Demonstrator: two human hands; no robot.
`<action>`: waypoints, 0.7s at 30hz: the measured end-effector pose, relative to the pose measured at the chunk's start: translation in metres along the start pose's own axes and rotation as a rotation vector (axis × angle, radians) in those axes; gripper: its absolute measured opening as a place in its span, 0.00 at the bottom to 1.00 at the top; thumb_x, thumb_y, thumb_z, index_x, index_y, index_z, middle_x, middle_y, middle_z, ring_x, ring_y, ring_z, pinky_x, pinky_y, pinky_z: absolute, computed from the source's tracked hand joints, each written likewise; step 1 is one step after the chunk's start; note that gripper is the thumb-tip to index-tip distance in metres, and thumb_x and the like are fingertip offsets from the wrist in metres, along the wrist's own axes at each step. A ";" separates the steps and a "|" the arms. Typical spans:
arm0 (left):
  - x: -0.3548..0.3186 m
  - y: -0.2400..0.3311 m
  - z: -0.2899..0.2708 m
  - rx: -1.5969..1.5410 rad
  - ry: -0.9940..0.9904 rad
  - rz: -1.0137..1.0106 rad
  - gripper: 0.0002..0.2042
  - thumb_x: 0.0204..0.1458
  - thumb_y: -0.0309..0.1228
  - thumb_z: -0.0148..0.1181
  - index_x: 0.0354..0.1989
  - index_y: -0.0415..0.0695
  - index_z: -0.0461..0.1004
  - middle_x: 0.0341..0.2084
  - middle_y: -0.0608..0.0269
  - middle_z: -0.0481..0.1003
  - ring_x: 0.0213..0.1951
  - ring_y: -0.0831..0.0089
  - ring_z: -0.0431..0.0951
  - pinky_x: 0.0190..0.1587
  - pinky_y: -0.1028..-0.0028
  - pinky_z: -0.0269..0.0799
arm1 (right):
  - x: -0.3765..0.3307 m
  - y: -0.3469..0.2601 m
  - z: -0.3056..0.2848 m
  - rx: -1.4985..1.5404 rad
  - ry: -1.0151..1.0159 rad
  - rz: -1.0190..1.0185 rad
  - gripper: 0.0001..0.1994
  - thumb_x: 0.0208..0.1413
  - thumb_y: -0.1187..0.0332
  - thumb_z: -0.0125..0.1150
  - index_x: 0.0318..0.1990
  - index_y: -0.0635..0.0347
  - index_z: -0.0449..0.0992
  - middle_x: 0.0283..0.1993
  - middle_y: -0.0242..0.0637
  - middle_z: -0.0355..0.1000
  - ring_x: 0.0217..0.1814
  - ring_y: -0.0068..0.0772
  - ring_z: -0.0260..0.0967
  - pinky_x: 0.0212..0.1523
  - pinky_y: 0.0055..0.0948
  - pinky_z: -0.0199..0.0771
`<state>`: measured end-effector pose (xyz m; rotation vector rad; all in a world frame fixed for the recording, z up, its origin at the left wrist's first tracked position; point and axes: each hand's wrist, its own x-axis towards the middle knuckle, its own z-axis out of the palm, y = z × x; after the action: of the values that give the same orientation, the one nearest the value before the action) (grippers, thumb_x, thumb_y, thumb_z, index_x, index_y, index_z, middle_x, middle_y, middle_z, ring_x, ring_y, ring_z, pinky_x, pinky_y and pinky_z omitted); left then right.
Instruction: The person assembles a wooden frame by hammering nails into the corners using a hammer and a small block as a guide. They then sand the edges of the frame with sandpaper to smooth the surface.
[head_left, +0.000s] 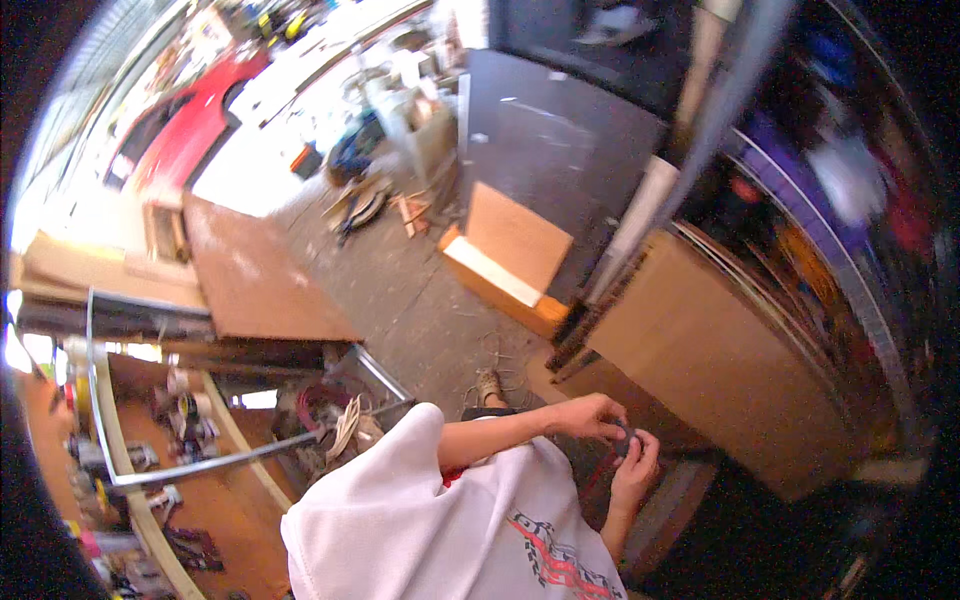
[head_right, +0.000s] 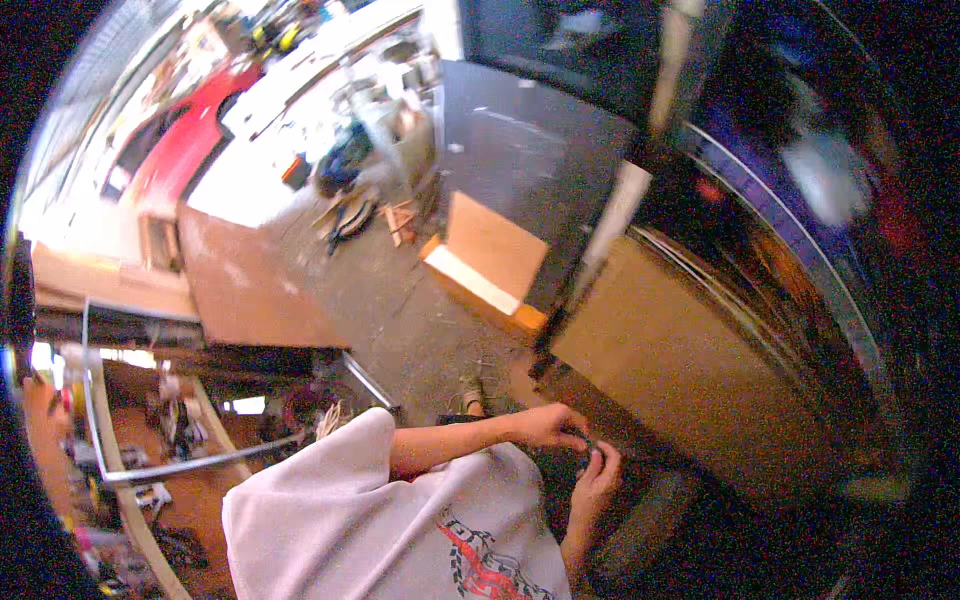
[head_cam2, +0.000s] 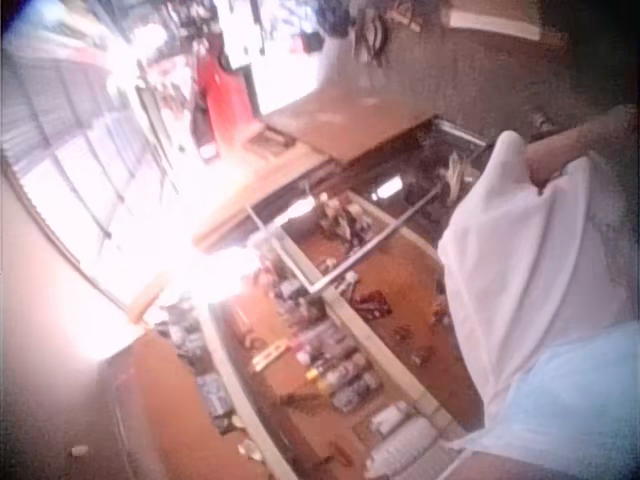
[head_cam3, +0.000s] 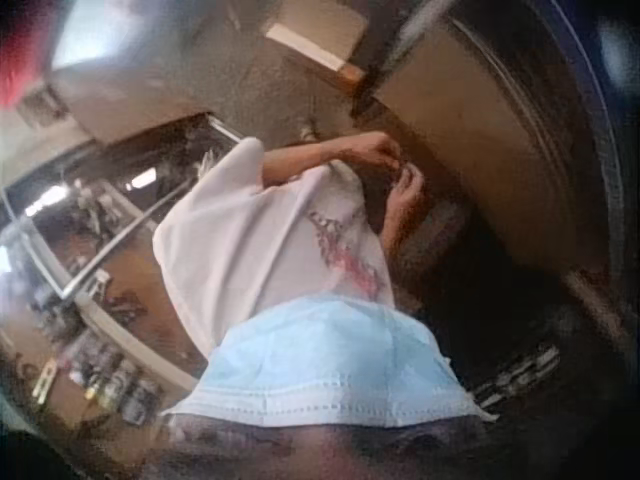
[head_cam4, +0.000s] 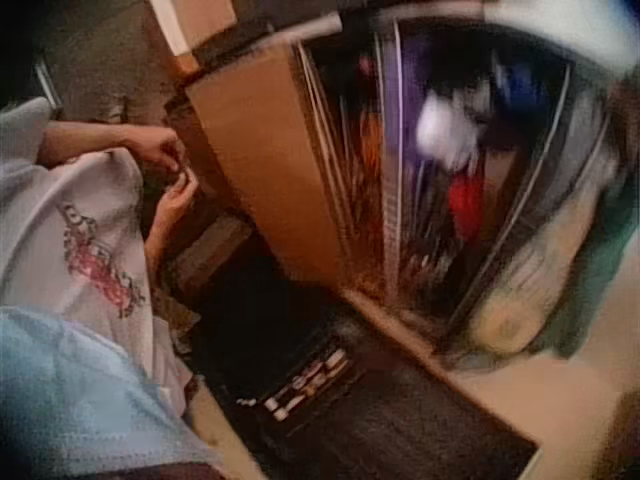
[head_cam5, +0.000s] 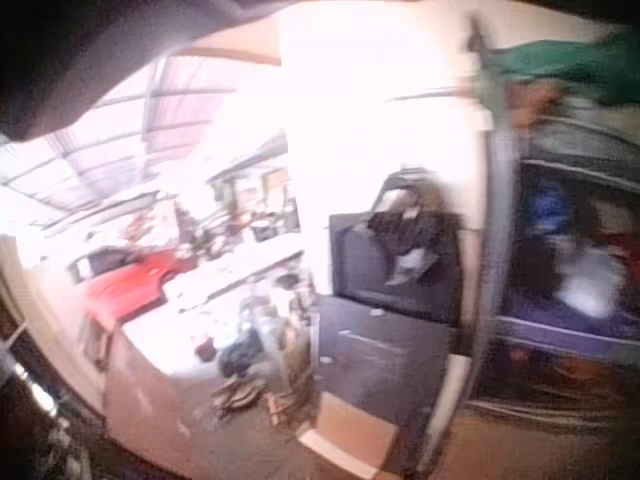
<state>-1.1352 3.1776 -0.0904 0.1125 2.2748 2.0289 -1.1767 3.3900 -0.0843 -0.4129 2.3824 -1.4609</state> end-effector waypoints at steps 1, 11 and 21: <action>-0.021 0.003 -0.031 0.048 0.069 -0.069 0.17 0.63 0.43 0.66 0.44 0.39 0.81 0.34 0.57 0.83 0.39 0.65 0.81 0.43 0.64 0.75 | 0.013 -0.027 0.028 0.063 -0.064 0.051 0.10 0.72 0.70 0.54 0.56 0.60 0.72 0.46 0.38 0.75 0.29 0.24 0.69 0.25 0.25 0.71; -0.225 0.004 -0.250 -0.223 0.776 -0.266 0.13 0.60 0.37 0.70 0.41 0.39 0.84 0.28 0.67 0.82 0.32 0.80 0.78 0.35 0.72 0.74 | 0.092 -0.202 0.301 0.228 -0.741 -0.036 0.08 0.68 0.69 0.63 0.44 0.65 0.78 0.32 0.28 0.75 0.26 0.18 0.72 0.27 0.21 0.70; -0.371 -0.005 -0.331 -0.466 1.663 -0.276 0.11 0.68 0.35 0.59 0.40 0.40 0.81 0.30 0.65 0.82 0.35 0.77 0.82 0.40 0.73 0.78 | 0.130 -0.326 0.499 0.323 -1.055 -0.094 0.08 0.70 0.68 0.61 0.43 0.66 0.77 0.31 0.31 0.76 0.22 0.21 0.72 0.24 0.22 0.70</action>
<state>-0.8055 2.8078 -0.0513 -2.4922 1.6887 2.6676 -1.0644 2.7932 -0.0210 -0.9269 1.2885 -1.1754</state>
